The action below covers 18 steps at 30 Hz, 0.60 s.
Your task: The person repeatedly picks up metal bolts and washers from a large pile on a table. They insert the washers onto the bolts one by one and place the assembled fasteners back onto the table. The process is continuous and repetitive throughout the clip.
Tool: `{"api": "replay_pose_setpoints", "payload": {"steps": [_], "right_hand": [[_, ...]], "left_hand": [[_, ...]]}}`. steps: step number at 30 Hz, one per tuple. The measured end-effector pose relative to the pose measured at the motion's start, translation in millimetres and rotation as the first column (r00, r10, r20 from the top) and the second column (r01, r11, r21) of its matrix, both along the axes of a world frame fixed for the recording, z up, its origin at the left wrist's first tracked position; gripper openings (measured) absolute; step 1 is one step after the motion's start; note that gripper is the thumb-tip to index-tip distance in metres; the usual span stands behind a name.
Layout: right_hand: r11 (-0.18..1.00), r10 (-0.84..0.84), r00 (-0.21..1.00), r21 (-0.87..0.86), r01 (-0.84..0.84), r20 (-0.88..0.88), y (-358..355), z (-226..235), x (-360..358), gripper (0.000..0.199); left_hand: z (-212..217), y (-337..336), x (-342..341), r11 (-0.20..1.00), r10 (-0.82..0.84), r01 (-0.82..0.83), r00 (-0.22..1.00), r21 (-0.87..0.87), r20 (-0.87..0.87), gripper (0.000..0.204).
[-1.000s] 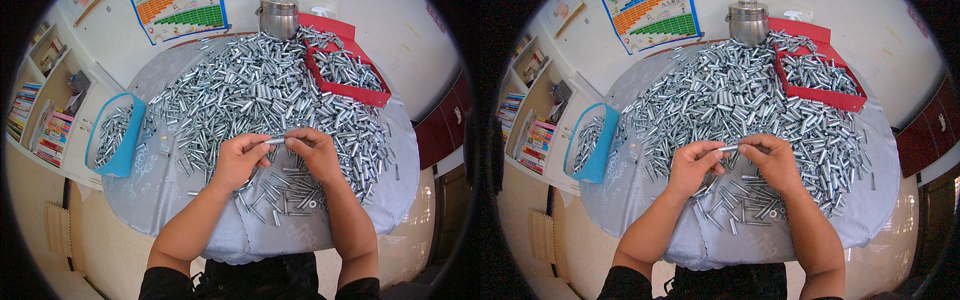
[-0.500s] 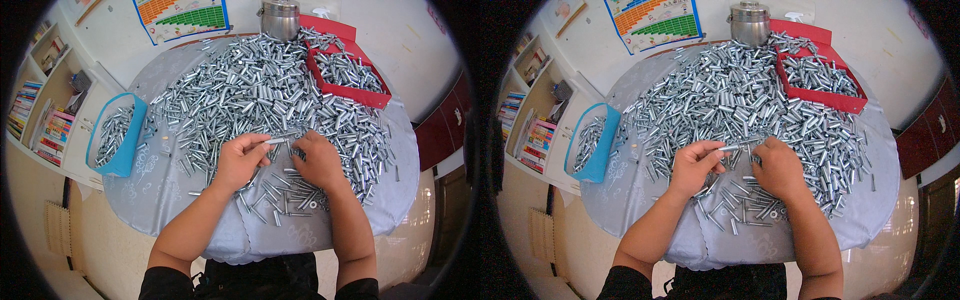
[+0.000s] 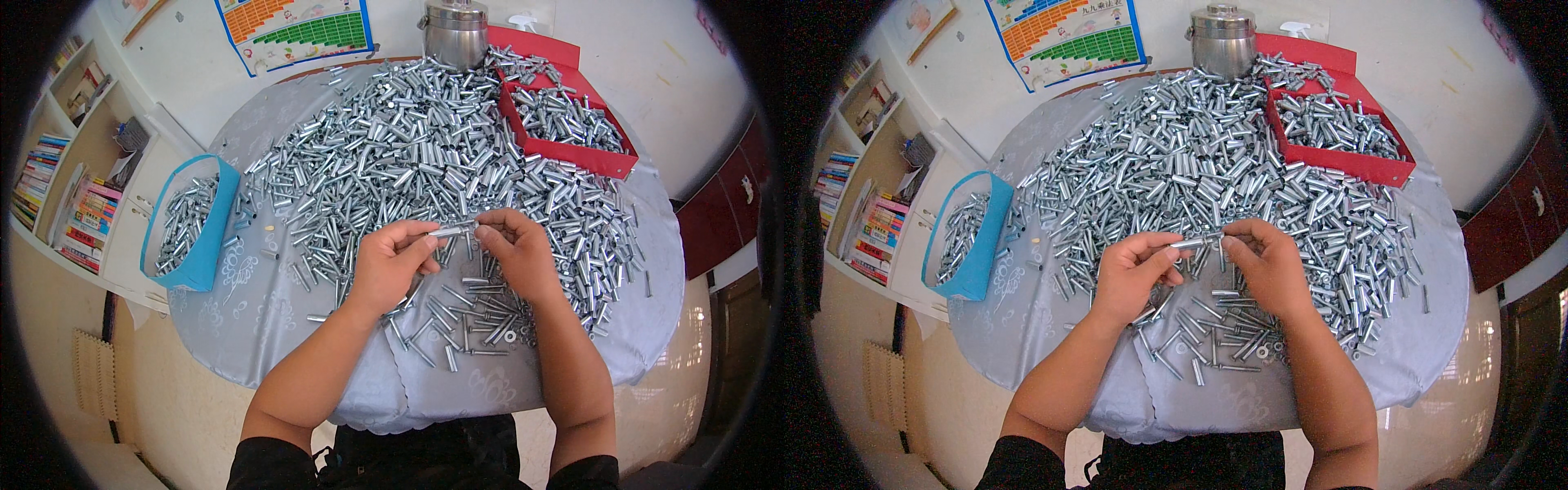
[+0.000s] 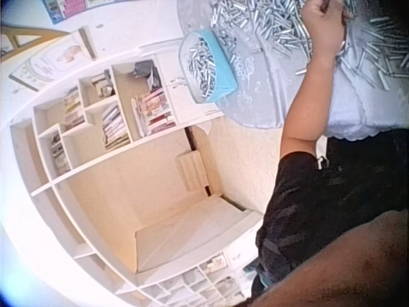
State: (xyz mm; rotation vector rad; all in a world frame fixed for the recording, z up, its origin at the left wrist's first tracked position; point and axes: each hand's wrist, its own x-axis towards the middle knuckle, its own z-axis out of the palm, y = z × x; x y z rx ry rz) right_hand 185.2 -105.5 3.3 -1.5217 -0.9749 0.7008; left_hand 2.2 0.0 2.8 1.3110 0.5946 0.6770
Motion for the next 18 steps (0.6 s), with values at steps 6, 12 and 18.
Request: {"api": "replay_pose_setpoints", "payload": {"steps": [6, 12, 18], "right_hand": [[0.991, 0.123, 0.982, 0.073, -0.114, -0.146, 0.7, 1.8, -3.7, 0.020], [0.990, 0.139, 0.975, 0.062, -0.130, -0.173, 0.3, 4.4, -6.1, 0.020], [0.990, 0.136, 0.985, 0.043, -0.132, -0.105, -0.6, 5.2, -6.4, 0.016]], "left_hand": [[-3.6, 1.1, 0.1, 1.000, -0.009, 0.010, 1.000, -0.011, 0.021, 0.021], [-2.3, 1.0, -0.8, 1.000, -0.019, 0.019, 1.000, -0.005, 0.004, 0.021], [0.4, -0.8, 0.3, 1.000, -0.021, 0.021, 1.000, 0.019, -0.018, 0.021]]}}
